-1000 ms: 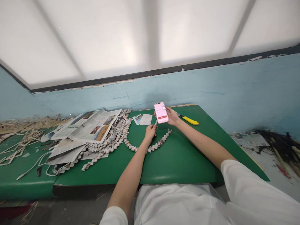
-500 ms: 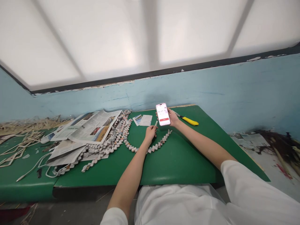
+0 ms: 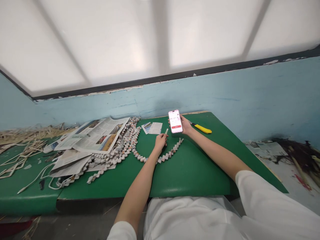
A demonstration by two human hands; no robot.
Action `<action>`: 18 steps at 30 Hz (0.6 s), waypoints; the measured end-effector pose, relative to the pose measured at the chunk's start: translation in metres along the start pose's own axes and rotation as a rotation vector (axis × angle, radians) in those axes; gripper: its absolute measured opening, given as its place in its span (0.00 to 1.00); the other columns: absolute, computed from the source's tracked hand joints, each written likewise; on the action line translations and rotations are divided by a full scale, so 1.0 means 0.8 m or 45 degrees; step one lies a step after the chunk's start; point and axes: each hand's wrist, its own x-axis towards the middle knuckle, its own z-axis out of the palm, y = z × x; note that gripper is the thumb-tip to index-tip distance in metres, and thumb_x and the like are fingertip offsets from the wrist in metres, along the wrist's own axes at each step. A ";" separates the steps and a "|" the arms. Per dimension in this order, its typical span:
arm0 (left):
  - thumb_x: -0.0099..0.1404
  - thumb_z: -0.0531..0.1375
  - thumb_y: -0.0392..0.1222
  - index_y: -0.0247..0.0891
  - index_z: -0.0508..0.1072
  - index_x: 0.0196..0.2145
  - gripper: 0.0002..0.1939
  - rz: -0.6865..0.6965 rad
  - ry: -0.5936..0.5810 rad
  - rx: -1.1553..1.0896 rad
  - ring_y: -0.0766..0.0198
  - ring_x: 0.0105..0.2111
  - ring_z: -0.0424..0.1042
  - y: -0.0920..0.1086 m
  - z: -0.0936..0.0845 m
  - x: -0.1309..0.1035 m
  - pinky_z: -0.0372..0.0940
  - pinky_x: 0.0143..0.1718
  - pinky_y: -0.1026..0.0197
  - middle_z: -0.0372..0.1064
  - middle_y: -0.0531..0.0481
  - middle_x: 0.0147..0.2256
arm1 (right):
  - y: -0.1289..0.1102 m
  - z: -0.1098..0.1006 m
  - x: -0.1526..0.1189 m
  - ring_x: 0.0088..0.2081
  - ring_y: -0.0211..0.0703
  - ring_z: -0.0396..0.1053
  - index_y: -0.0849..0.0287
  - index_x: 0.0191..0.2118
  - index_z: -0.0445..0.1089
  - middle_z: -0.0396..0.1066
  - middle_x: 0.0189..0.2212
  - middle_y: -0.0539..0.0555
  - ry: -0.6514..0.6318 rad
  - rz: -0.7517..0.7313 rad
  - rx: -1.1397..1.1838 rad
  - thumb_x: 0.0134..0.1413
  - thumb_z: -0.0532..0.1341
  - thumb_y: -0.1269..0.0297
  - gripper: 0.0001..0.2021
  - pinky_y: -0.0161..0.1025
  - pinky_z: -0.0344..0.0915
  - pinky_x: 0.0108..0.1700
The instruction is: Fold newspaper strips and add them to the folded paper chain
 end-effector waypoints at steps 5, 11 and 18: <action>0.67 0.62 0.56 0.35 0.73 0.33 0.19 0.000 0.003 0.001 0.72 0.16 0.54 -0.002 0.001 0.002 0.58 0.18 0.65 0.54 0.58 0.20 | 0.000 -0.004 0.000 0.44 0.55 0.80 0.61 0.62 0.64 0.80 0.47 0.63 0.001 0.013 -0.033 0.72 0.49 0.51 0.24 0.55 0.78 0.47; 0.68 0.62 0.56 0.35 0.73 0.34 0.18 -0.008 0.009 0.011 0.72 0.15 0.54 -0.003 0.001 0.003 0.57 0.18 0.65 0.55 0.59 0.20 | 0.000 -0.005 0.002 0.43 0.56 0.80 0.62 0.60 0.66 0.80 0.44 0.63 0.032 -0.004 -0.069 0.71 0.47 0.50 0.25 0.55 0.78 0.46; 0.68 0.61 0.54 0.35 0.73 0.34 0.17 -0.004 0.006 0.022 0.72 0.15 0.54 -0.003 0.000 0.003 0.57 0.17 0.65 0.55 0.58 0.20 | 0.004 -0.024 0.015 0.41 0.56 0.79 0.62 0.59 0.67 0.79 0.44 0.64 0.076 -0.100 -0.303 0.69 0.48 0.47 0.27 0.54 0.77 0.44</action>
